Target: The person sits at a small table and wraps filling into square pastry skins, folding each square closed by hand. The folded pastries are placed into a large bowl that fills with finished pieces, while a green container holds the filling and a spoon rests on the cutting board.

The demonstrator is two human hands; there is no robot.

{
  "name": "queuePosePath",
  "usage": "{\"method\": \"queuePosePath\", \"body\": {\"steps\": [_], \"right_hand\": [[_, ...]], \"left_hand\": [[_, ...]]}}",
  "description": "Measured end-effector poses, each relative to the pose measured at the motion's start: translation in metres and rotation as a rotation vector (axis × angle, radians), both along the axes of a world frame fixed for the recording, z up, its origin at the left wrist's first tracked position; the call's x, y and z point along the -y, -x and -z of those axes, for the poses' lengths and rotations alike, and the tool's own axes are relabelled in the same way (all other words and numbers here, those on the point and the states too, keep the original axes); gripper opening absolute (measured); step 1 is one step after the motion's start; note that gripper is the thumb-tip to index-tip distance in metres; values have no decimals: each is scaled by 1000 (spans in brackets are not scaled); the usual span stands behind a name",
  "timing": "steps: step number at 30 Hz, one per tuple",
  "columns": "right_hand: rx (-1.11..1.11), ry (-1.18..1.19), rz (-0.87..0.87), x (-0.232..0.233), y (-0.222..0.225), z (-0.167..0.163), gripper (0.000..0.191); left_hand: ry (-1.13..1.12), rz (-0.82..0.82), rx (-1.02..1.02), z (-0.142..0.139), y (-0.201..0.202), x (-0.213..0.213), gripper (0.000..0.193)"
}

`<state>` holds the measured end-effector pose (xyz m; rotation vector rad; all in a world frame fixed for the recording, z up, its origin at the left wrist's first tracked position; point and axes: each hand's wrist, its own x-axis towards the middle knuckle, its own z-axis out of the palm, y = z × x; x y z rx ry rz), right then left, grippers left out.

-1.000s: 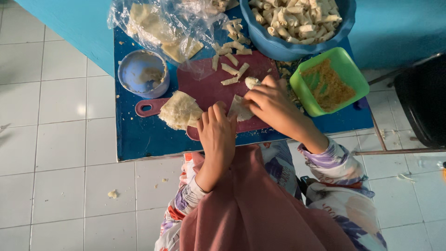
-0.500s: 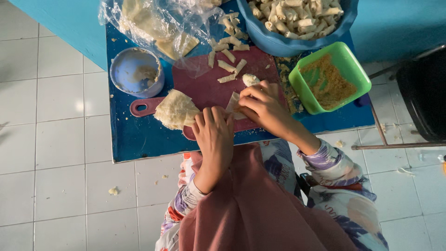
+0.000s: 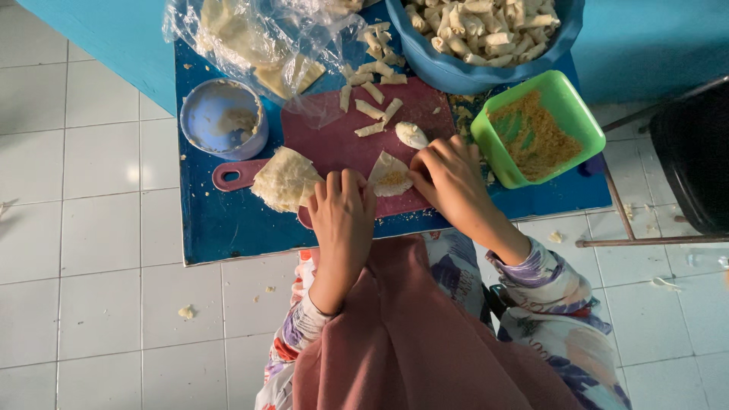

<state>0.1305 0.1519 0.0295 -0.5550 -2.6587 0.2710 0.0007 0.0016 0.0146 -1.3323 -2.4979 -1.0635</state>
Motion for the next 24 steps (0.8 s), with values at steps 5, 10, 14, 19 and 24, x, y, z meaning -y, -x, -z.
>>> {"method": "queuePosePath", "body": {"steps": [5, 10, 14, 19, 24], "right_hand": [[-55, 66, -42, 3, -1, -9, 18], [-119, 118, -60, 2, 4, -10, 17], [-144, 296, -90, -1, 4, -7, 15], [-129, 219, -164, 0, 5, -1, 14], [-141, 167, -282, 0, -1, 2, 16]], "left_hand": [[-75, 96, 83, -3, -3, -9, 17], [-70, 155, 180, 3, -11, -19, 16], [-63, 160, 103, 10, -14, -19, 12], [-64, 135, 63, 14, -14, -21, 17], [-24, 155, 50, 8, -10, -17, 18]]}}
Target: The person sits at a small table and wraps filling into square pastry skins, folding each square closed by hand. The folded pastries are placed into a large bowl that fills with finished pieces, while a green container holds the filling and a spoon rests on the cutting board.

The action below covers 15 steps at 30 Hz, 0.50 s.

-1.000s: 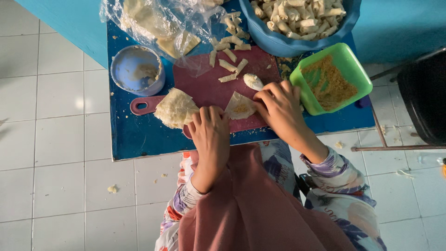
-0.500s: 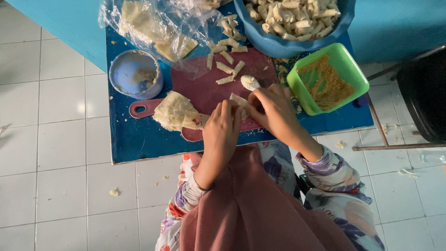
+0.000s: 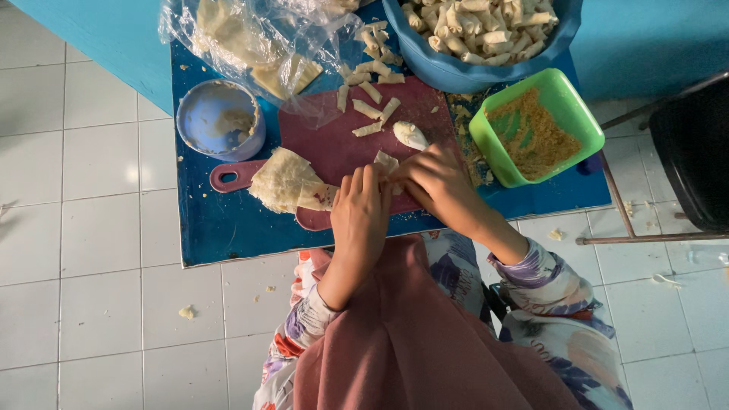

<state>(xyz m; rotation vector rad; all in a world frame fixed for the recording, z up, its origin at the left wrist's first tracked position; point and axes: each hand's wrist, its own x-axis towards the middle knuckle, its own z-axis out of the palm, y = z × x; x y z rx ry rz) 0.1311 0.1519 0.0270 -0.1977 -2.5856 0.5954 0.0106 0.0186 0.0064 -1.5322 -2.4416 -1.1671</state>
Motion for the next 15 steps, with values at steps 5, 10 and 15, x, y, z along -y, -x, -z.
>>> {"method": "queuePosePath", "body": {"steps": [5, 10, 15], "right_hand": [[15, -222, -46, -4, -7, 0, 23], [32, -206, -85, -12, -2, 4, 31], [1, -24, -10, -12, 12, 10, 17]], "left_hand": [[-54, 188, -111, -7, 16, 18, 20], [-77, 219, -225, -3, 24, 10, 12], [-96, 133, -43, -2, 21, 3, 15]]}}
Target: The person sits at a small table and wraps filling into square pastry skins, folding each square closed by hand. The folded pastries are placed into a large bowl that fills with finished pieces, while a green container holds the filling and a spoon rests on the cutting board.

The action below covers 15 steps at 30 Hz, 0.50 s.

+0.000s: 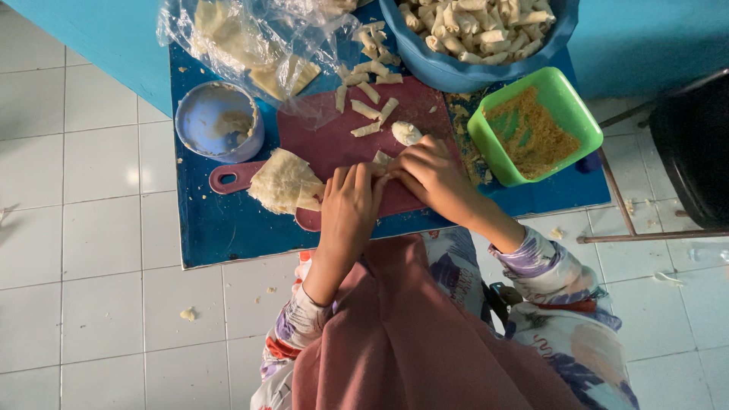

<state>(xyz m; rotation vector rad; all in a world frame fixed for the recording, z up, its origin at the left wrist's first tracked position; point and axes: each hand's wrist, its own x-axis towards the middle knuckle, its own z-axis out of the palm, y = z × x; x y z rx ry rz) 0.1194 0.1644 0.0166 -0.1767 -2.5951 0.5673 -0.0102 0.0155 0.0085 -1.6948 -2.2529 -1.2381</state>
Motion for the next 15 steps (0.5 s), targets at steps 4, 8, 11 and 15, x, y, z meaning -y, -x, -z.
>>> {"method": "queuePosePath", "body": {"steps": [4, 8, 11, 15], "right_hand": [[-3, 36, 31, 1, 7, -4, 16], [32, -36, 80, 6, 9, -8, 20], [64, -135, 55, 5, 8, -9, 16], [17, -320, -39, -3, 1, -7, 21]], "left_hand": [[11, -36, 32, -4, -1, -1, 14], [36, -121, 39, -4, -3, -10, 11], [13, -143, 32, 0, -4, -14, 13], [-10, -61, 102, 8, -2, -8, 23]]}}
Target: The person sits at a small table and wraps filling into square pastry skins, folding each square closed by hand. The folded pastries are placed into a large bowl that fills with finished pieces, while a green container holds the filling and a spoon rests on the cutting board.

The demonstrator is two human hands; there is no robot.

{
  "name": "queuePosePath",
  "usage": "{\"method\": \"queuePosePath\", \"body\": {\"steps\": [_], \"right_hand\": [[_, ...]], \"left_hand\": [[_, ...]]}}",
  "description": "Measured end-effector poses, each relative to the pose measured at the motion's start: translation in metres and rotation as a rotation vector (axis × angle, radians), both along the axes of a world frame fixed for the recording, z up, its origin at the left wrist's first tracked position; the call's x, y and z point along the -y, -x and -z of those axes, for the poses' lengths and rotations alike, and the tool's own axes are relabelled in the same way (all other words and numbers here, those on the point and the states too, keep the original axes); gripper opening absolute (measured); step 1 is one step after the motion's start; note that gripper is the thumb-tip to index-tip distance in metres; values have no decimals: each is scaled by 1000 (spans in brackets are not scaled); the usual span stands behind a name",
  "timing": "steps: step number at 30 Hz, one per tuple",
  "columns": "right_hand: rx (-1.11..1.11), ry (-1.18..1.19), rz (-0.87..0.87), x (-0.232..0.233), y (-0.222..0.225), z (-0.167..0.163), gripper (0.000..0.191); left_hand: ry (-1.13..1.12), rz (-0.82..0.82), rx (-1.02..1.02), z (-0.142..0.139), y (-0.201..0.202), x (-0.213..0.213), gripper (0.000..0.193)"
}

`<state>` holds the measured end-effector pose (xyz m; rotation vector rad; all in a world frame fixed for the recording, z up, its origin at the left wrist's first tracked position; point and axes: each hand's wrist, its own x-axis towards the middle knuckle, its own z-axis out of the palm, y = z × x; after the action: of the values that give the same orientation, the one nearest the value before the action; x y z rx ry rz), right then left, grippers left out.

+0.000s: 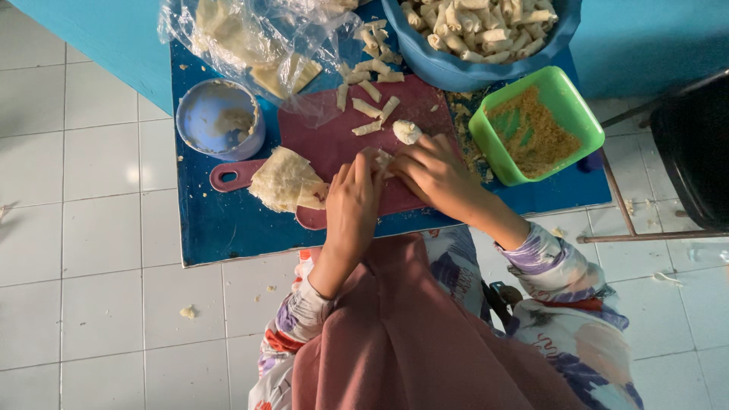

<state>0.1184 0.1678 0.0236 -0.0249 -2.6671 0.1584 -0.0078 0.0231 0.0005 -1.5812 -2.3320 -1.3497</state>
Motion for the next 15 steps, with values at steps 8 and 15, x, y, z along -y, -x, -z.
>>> {"method": "queuePosePath", "body": {"steps": [8, 15], "right_hand": [[-17, -15, -9, 0, 2, 6, 22], [-5, -52, 86, 3, 8, 2, 20]], "left_hand": [[-28, 106, -231, 0, 10, 2, 25], [13, -28, -295, -5, 3, 2, 24]]}}
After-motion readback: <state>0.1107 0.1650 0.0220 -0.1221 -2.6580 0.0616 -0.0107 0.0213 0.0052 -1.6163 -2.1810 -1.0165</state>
